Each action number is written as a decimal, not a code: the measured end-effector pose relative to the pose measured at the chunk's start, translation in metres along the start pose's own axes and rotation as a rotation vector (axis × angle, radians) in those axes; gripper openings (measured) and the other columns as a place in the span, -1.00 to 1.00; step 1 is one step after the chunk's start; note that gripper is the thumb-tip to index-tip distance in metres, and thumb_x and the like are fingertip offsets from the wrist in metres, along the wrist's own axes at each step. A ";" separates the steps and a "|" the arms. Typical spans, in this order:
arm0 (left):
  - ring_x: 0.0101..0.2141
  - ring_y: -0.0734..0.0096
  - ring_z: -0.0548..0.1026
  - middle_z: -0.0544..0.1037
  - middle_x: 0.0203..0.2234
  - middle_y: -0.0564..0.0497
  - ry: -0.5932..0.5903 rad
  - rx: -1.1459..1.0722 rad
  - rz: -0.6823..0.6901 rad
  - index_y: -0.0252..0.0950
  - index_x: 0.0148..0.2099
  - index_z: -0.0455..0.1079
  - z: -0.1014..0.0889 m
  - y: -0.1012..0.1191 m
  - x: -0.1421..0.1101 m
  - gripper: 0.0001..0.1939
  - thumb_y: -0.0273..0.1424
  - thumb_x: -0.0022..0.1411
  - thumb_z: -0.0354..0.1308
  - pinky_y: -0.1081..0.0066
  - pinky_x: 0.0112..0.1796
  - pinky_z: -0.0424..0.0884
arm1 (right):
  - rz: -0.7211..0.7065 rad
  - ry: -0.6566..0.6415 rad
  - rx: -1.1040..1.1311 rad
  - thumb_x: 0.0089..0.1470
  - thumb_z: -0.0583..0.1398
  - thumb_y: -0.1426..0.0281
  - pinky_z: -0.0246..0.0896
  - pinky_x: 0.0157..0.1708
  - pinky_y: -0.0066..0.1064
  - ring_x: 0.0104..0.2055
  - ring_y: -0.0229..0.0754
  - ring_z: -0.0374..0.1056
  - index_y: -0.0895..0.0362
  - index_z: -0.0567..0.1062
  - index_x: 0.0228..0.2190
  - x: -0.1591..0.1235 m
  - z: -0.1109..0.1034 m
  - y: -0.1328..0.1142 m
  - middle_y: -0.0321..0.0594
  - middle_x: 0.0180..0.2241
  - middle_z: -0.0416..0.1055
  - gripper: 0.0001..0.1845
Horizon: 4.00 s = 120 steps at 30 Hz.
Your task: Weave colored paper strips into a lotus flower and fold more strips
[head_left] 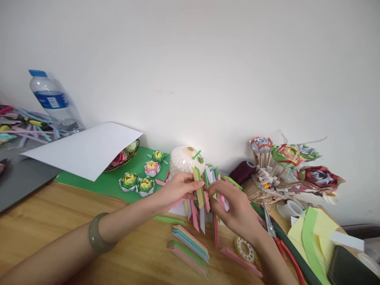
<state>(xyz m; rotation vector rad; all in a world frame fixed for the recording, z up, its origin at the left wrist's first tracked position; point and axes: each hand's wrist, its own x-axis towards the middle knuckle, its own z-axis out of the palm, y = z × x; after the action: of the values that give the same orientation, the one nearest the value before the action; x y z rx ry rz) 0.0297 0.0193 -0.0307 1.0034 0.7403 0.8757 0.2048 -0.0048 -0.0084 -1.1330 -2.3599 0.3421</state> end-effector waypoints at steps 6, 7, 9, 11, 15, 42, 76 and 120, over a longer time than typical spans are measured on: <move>-0.39 0.37 0.46 0.52 -0.46 -0.05 -0.094 0.004 -0.046 -0.37 -0.35 0.44 -0.002 -0.004 0.000 -0.74 -0.25 0.00 0.23 0.39 -0.34 0.36 | -0.033 -0.047 0.027 -0.21 0.32 0.20 -0.11 0.15 -0.05 0.28 0.03 -0.26 -0.01 -0.21 0.21 -0.002 0.009 0.006 -0.07 0.26 -0.22 0.11; -0.42 0.39 0.46 0.51 -0.48 -0.04 -0.103 0.002 -0.052 -0.37 -0.36 0.44 -0.002 -0.005 0.000 -0.74 -0.25 0.00 0.23 0.39 -0.35 0.36 | -0.031 -0.092 0.039 -0.24 0.34 0.21 -0.14 0.17 -0.05 0.28 0.02 -0.30 -0.01 -0.27 0.21 -0.002 0.012 0.006 -0.08 0.27 -0.27 0.17; -0.46 0.42 0.45 0.50 -0.52 -0.01 -0.100 -0.002 -0.065 -0.37 -0.40 0.44 -0.002 -0.007 0.001 -0.74 -0.24 -0.02 0.24 0.39 -0.36 0.36 | -0.014 -0.148 0.062 -0.24 0.35 0.28 -0.17 0.18 -0.07 0.29 -0.01 -0.31 -0.03 -0.32 0.22 -0.002 0.018 0.007 -0.11 0.28 -0.27 0.20; -0.45 0.42 0.45 0.50 -0.51 -0.01 -0.097 -0.007 -0.067 -0.37 -0.40 0.44 -0.001 -0.008 0.001 -0.74 -0.24 -0.01 0.24 0.39 -0.36 0.36 | 0.000 -0.159 0.078 -0.23 0.35 0.33 -0.18 0.19 -0.08 0.28 -0.02 -0.28 -0.04 -0.30 0.22 -0.001 0.021 0.007 -0.12 0.28 -0.25 0.19; -0.41 0.38 0.46 0.51 -0.46 -0.05 -0.115 0.000 -0.049 -0.38 -0.36 0.45 -0.001 -0.006 -0.001 -0.71 -0.21 0.02 0.20 0.38 -0.35 0.36 | 0.026 -0.163 0.092 -0.26 0.37 0.36 -0.15 0.18 -0.09 0.28 -0.01 -0.25 -0.03 -0.31 0.22 0.001 0.023 0.006 -0.11 0.27 -0.23 0.22; -0.42 0.43 0.47 0.53 -0.37 -0.10 -0.045 0.062 0.034 -0.41 -0.21 0.40 -0.004 0.018 -0.007 -0.82 -0.45 0.16 0.05 0.36 -0.34 0.37 | 0.391 0.192 0.194 0.12 0.03 0.22 0.27 -0.33 -0.38 -0.33 -0.18 0.38 0.10 0.40 -0.30 0.003 0.004 0.018 -0.21 -0.36 0.46 -0.75; -0.36 0.44 0.46 0.53 -0.28 -0.08 -0.061 0.102 0.062 -0.33 -0.20 0.43 -0.013 0.014 -0.002 -0.80 -0.37 0.15 0.09 0.41 -0.34 0.37 | 0.418 -0.215 -0.124 0.04 0.06 0.38 -0.03 -0.57 -0.52 -0.51 -0.30 0.30 0.10 0.42 -0.59 0.010 0.044 0.002 -0.36 -0.55 0.44 -0.77; -0.23 0.31 0.46 0.54 -0.22 -0.16 -0.007 0.173 0.033 -0.36 -0.12 0.42 -0.016 0.021 -0.002 -0.70 -0.32 0.12 0.14 0.31 -0.20 0.34 | 0.531 -0.259 -0.504 0.07 0.04 0.39 0.01 -0.50 -0.45 -0.31 -0.11 0.38 0.11 0.43 -0.33 0.007 0.022 0.028 -0.17 -0.33 0.48 -0.82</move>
<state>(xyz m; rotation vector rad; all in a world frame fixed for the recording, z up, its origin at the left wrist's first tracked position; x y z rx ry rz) 0.0091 0.0294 -0.0172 1.1740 0.8055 0.8469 0.2074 0.0180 -0.0369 -2.0735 -2.3975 0.0644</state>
